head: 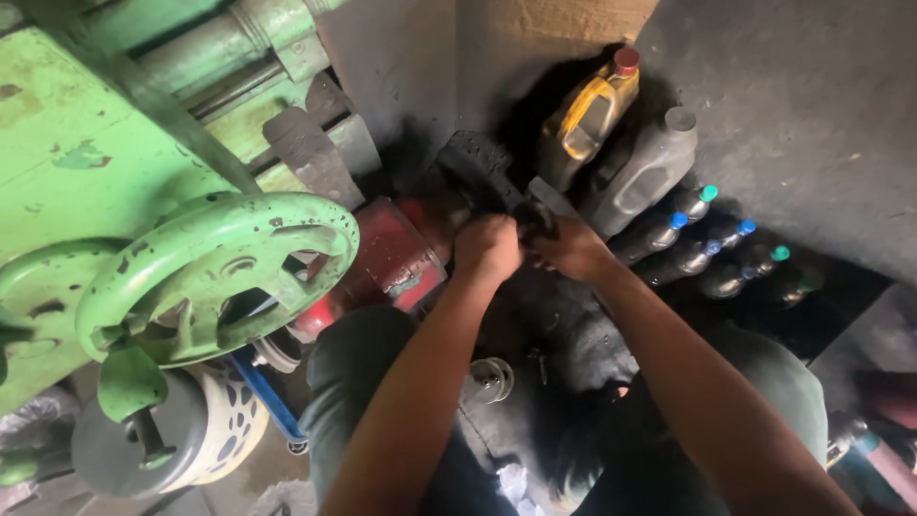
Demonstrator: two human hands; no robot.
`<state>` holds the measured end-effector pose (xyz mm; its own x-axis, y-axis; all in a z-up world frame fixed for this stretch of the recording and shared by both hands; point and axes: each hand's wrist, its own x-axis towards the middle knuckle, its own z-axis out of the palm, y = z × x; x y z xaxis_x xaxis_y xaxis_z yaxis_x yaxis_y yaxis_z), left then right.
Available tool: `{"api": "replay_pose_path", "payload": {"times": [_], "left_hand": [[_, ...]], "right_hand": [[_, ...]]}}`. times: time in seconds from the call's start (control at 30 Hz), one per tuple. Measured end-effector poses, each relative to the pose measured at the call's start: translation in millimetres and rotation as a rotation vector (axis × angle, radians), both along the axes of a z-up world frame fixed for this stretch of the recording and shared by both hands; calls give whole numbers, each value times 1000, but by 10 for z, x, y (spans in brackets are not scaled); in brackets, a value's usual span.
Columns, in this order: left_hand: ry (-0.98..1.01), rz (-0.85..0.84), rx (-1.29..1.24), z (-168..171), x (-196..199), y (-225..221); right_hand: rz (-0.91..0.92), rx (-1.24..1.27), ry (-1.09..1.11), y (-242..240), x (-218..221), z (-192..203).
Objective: Repairing and assembling motorcycle engine parts such as the clutch hub and plates in a workshop.
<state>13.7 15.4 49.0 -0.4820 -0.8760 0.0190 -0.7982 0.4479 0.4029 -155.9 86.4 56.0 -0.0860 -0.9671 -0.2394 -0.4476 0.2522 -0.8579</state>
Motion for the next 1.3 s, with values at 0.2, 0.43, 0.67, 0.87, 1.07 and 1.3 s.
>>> {"api": "replay_pose_path", "payload": {"times": [0.2, 0.43, 0.67, 0.87, 1.07, 1.3], "left_hand": [[124, -9, 220, 50, 10, 81], [341, 93, -264, -1736, -314, -367], [91, 334, 238, -1890, -302, -456], [-89, 238, 86, -2596, -406, -444], [110, 97, 36, -509, -216, 63], [425, 68, -121, -679, -329, -101]], "right_hand": [[-81, 36, -258, -30, -179, -362], [-94, -137, 438, -141, 3, -567], [-8, -9, 549, -433, 73, -756], [124, -154, 674, -513, -111, -1079], [114, 32, 444, -334, -289, -81], [40, -297, -24, -242, -374, -160]]}}
